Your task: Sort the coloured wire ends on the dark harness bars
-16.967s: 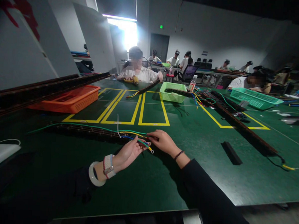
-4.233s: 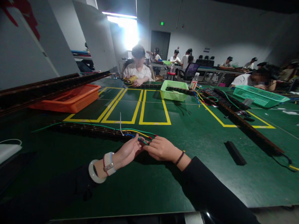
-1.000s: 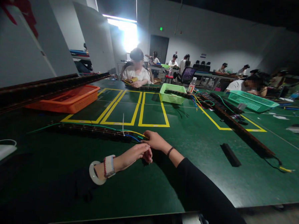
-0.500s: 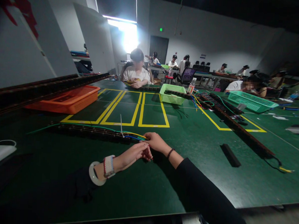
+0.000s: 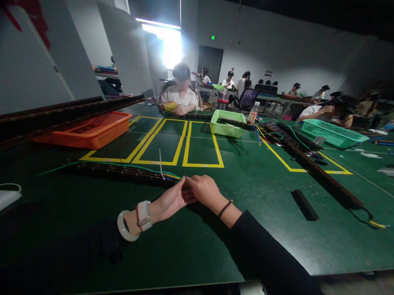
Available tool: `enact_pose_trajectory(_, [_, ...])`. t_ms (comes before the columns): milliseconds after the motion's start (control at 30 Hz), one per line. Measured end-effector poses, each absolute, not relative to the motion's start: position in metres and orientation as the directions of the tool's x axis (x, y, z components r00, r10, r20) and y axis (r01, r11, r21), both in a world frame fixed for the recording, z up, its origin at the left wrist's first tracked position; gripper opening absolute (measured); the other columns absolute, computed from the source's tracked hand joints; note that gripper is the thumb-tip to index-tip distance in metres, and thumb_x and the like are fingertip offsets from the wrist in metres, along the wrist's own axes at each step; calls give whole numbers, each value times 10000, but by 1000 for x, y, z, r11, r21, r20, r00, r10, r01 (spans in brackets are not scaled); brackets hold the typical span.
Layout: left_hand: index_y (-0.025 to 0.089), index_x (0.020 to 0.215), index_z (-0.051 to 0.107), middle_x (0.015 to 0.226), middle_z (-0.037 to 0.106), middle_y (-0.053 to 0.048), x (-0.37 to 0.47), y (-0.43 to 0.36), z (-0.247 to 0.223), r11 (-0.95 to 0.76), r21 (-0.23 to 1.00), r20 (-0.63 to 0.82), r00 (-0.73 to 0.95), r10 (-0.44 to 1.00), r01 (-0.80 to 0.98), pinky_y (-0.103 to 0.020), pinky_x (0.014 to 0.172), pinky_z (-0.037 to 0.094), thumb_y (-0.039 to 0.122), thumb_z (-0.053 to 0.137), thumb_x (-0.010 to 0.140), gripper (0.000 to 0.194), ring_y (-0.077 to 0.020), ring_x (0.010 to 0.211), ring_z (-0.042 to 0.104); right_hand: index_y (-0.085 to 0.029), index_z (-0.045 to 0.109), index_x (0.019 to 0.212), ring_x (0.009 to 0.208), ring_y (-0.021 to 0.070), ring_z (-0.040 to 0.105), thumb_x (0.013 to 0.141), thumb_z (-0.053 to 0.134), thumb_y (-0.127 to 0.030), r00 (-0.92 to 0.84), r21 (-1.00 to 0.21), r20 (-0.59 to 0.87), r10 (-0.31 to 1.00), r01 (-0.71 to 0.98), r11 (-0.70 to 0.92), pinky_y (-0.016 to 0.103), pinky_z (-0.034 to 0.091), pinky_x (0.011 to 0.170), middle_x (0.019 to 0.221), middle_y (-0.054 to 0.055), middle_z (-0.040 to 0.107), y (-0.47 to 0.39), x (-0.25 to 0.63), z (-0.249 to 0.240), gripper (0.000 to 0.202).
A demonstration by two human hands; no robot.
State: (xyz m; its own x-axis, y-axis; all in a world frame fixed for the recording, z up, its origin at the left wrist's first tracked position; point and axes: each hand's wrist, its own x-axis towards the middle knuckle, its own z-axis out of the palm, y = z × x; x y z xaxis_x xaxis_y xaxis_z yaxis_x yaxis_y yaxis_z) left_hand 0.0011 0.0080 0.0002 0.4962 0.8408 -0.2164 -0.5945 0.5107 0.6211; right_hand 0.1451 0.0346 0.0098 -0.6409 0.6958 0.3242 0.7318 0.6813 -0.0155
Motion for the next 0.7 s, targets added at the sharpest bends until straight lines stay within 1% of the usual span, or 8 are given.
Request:
enact_pose_trajectory(67, [135, 901, 580, 849, 645, -78, 1, 9, -2, 509, 611, -230, 479, 847, -607, -319, 857, 453, 401, 435, 899, 303, -145, 820, 606, -146, 588, 1117, 715, 170, 571, 871, 516, -131, -697, 34, 312, 646, 688, 725, 289, 400, 679, 862, 87, 631, 31, 143, 11, 257])
enact_pose_trajectory(133, [145, 926, 587, 852, 641, -63, 1, 11, -3, 499, 605, -244, 452, 858, -621, -298, 845, 452, 394, 440, 898, 290, -130, 796, 598, -144, 582, 1123, 792, 183, 581, 869, 517, -119, -712, -12, 326, 622, 655, 756, 302, 413, 720, 944, 102, 632, 28, 141, 12, 264])
enact_pose_trajectory(200, [163, 993, 585, 901, 642, -57, 0, 11, -3, 484, 599, -231, 442, 867, -638, -293, 859, 443, 381, 438, 903, 278, -125, 816, 596, -158, 591, 1117, 884, 186, 578, 878, 508, -128, -679, -159, 363, 638, 629, 761, 300, 426, 768, 1028, 101, 623, 27, 141, 13, 255])
enact_pose_trajectory(300, [191, 1142, 538, 971, 638, -69, -1, 10, 0, 501, 593, -198, 489, 849, -630, -324, 882, 433, 404, 429, 901, 339, -146, 874, 604, -188, 603, 1107, 942, 171, 571, 885, 530, -201, -583, -474, 376, 720, 547, 690, 287, 441, 809, 1058, 71, 622, 30, 144, 12, 235])
enact_pose_trajectory(367, [209, 1225, 484, 986, 635, -82, -3, 9, 3, 533, 592, -198, 532, 823, -605, -353, 880, 434, 441, 417, 895, 409, -164, 889, 612, -189, 612, 1080, 894, 161, 585, 877, 550, -262, -531, -639, 316, 787, 494, 590, 282, 455, 781, 1014, 54, 638, 34, 147, 10, 225])
enact_pose_trajectory(433, [224, 1265, 449, 992, 632, -88, -4, 8, 5, 543, 597, -203, 544, 814, -590, -365, 878, 435, 470, 407, 888, 451, -170, 892, 617, -168, 619, 1035, 824, 156, 598, 866, 560, -315, -493, -745, 219, 842, 473, 470, 274, 464, 727, 956, 48, 654, 38, 150, 8, 231])
enact_pose_trajectory(567, [215, 1252, 459, 1034, 623, -101, -4, 7, 7, 542, 603, -217, 534, 817, -585, -361, 882, 438, 490, 389, 888, 462, -171, 919, 613, -138, 628, 976, 731, 151, 605, 850, 569, -360, -461, -810, 70, 885, 492, 321, 248, 456, 639, 856, 44, 668, 40, 152, 7, 262])
enact_pose_trajectory(700, [118, 1137, 524, 1020, 626, -150, -3, 8, 5, 583, 601, -257, 558, 789, -547, -369, 878, 445, 500, 368, 890, 481, -194, 938, 606, -153, 644, 962, 714, 139, 600, 848, 571, -282, -452, -725, 109, 885, 573, 382, 228, 429, 616, 833, 37, 670, 35, 150, 12, 186])
